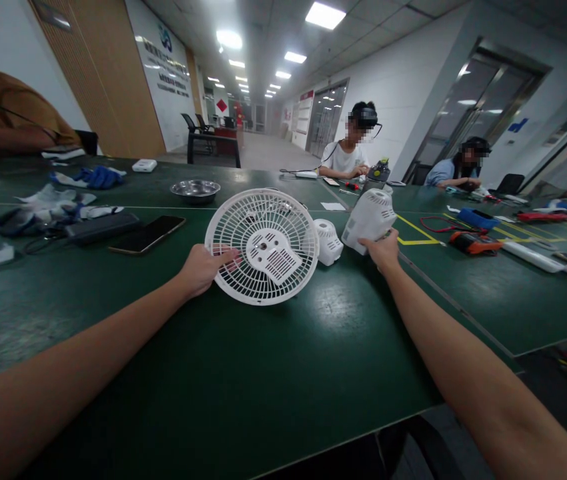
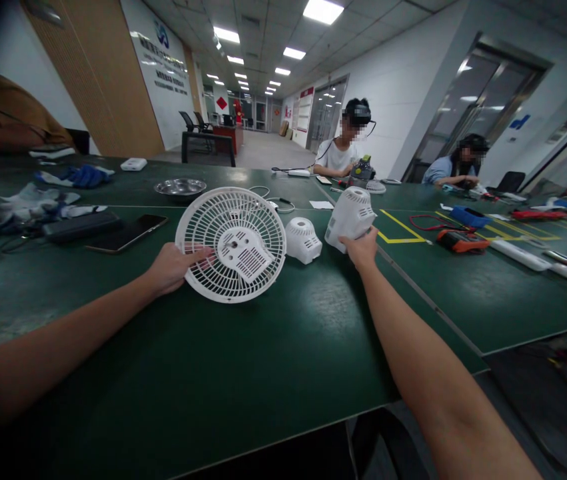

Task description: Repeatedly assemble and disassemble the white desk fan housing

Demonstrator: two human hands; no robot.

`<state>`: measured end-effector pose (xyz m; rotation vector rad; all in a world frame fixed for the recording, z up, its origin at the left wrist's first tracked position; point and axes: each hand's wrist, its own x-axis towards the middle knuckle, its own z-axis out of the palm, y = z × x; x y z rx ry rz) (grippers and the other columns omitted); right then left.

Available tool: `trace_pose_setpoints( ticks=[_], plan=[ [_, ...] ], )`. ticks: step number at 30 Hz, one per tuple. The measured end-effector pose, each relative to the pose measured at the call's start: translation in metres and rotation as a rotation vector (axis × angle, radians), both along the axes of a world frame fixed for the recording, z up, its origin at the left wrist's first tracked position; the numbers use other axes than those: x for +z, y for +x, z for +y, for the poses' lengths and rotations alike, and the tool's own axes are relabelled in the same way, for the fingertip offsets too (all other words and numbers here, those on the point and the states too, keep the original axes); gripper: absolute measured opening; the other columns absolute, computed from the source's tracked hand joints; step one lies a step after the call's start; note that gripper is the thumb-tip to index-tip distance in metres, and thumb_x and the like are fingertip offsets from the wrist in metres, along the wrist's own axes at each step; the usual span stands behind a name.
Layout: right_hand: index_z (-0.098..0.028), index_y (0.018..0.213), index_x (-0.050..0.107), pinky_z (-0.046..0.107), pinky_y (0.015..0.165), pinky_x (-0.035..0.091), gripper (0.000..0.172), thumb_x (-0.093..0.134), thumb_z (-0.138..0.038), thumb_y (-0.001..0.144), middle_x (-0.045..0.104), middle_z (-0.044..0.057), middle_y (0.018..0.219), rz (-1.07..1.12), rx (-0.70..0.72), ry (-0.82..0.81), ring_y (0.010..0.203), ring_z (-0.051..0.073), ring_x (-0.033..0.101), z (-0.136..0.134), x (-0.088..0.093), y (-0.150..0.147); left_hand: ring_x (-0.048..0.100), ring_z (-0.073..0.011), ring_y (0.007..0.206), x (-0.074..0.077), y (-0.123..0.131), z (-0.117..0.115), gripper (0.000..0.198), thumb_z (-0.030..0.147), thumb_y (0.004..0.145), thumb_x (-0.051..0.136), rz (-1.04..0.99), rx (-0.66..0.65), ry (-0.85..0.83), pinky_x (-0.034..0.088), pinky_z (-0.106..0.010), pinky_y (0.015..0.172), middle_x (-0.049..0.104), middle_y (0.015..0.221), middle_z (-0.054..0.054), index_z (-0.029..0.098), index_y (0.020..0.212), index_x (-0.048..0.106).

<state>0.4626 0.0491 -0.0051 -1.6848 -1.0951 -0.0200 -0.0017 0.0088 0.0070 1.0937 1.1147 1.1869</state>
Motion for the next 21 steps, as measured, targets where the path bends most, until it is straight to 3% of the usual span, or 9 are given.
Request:
trace_pose_setpoints(
  ticks=[3,6,11,16,21],
  plan=[
    [-0.018,0.119,0.048,0.051,0.1,0.049,0.086,0.089,-0.038,0.046,0.067,0.014,0.113,0.037,-0.093,-0.021,0.11,0.035,0.065,-0.002,0.006,-0.006,0.075,-0.0196,0.075,-0.004,-0.001,0.004,0.008,0.009,0.082,0.077,0.006,0.009,0.005,0.065,-0.034,0.072,0.077,0.084,-0.008,0.012,0.089,0.075],
    [-0.02,0.117,0.048,0.048,0.096,0.051,0.081,0.087,-0.043,0.05,0.069,0.011,0.11,0.056,-0.132,0.078,0.102,0.032,0.067,-0.005,0.017,-0.02,0.075,-0.0197,0.077,-0.004,-0.001,0.003,0.007,0.01,0.082,0.077,0.015,0.005,-0.005,0.064,-0.033,0.07,0.078,0.086,-0.009,0.013,0.089,0.075],
    [-0.021,0.119,0.042,0.041,0.086,0.054,0.075,0.081,-0.051,0.062,0.068,0.009,0.11,0.008,0.036,0.301,0.094,0.026,0.069,-0.012,0.036,-0.064,0.075,-0.0187,0.077,0.005,0.003,-0.004,0.006,0.007,0.083,0.075,0.001,0.028,-0.015,0.064,-0.031,0.071,0.078,0.087,-0.009,0.013,0.085,0.075],
    [-0.022,0.119,0.044,0.045,0.085,0.054,0.08,0.083,-0.055,0.057,0.069,0.009,0.105,-0.063,0.205,0.157,0.091,0.029,0.067,-0.025,0.039,-0.11,0.075,-0.0186,0.077,0.003,0.004,-0.003,0.007,0.006,0.083,0.074,-0.003,0.034,0.0,0.064,-0.032,0.071,0.077,0.087,-0.008,0.013,0.086,0.075],
    [-0.021,0.116,0.048,0.048,0.083,0.053,0.078,0.083,-0.055,0.055,0.069,0.009,0.099,-0.066,0.255,0.072,0.085,0.029,0.065,-0.03,0.035,-0.12,0.075,-0.0178,0.074,0.001,0.004,-0.002,0.007,0.006,0.082,0.075,-0.027,0.028,0.02,0.064,-0.032,0.073,0.077,0.084,-0.008,0.012,0.086,0.075]
  ],
)
